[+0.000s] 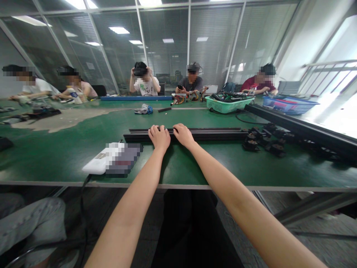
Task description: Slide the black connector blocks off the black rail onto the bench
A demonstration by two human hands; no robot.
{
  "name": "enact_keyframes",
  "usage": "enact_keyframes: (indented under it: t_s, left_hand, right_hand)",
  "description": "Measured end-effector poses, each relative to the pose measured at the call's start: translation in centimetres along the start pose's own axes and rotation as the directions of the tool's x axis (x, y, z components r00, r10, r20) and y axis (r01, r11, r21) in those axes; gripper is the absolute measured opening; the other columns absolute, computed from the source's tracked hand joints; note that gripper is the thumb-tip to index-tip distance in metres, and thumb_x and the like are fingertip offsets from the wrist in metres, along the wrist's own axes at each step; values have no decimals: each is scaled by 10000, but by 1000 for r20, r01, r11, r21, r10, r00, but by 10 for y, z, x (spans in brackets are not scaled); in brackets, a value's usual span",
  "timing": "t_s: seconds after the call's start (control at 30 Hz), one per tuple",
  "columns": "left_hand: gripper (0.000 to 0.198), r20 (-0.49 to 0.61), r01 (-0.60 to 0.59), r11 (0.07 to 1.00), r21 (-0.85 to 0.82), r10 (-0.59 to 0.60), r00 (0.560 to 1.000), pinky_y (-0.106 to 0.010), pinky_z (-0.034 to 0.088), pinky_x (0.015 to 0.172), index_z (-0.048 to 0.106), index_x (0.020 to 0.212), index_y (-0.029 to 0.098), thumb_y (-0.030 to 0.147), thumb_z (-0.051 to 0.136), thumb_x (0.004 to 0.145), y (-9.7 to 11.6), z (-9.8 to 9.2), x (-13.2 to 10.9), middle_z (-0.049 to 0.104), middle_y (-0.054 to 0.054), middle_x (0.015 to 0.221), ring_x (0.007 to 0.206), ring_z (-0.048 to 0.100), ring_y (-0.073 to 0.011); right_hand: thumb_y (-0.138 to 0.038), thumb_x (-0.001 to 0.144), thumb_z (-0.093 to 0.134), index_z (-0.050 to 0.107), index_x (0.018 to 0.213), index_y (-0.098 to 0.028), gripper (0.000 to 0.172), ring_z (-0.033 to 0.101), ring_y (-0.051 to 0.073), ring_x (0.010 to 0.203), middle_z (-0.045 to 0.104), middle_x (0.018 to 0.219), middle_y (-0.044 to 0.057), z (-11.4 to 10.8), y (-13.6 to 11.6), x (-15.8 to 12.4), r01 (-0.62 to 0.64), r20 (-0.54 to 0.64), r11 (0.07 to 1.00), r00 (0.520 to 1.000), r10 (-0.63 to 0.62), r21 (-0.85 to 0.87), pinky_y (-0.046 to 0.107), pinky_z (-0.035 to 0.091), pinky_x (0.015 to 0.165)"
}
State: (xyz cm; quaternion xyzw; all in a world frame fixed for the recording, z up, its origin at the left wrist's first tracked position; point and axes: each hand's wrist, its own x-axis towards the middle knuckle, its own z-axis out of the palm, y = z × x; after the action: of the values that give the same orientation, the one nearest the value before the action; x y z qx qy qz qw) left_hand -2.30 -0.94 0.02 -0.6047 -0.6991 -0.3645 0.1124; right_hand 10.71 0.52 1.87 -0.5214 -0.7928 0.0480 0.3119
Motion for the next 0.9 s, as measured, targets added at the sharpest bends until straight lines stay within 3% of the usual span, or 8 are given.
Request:
enact_keyframes:
  t_s: [0.47,0.9]
  left_hand:
    - [363,1,-3,1000,6,3,1000,-571,263,1335,715,1261,149,264,457,1032,0,1,1,613,-242,1509,1542,459,-364]
    - [365,-22,-16,1000,12,16,1000,-585,274,1327,715,1256,169,272,448,1030,-3,6,2,627,-233,1482,1521,477,-361]
  right_hand:
    - [-194,1091,460,748,1287,-176,349,670,229,1228,705,1336,136,-2,2,0,-17,-10,1000,1000,17,-10,305,509,1052]
    - [-209,1077,474,758,1260,-224,338,681,238,1198,712,1305,116,-4,2,-2,-48,-24,999,999,47,-21,323,533,1026]
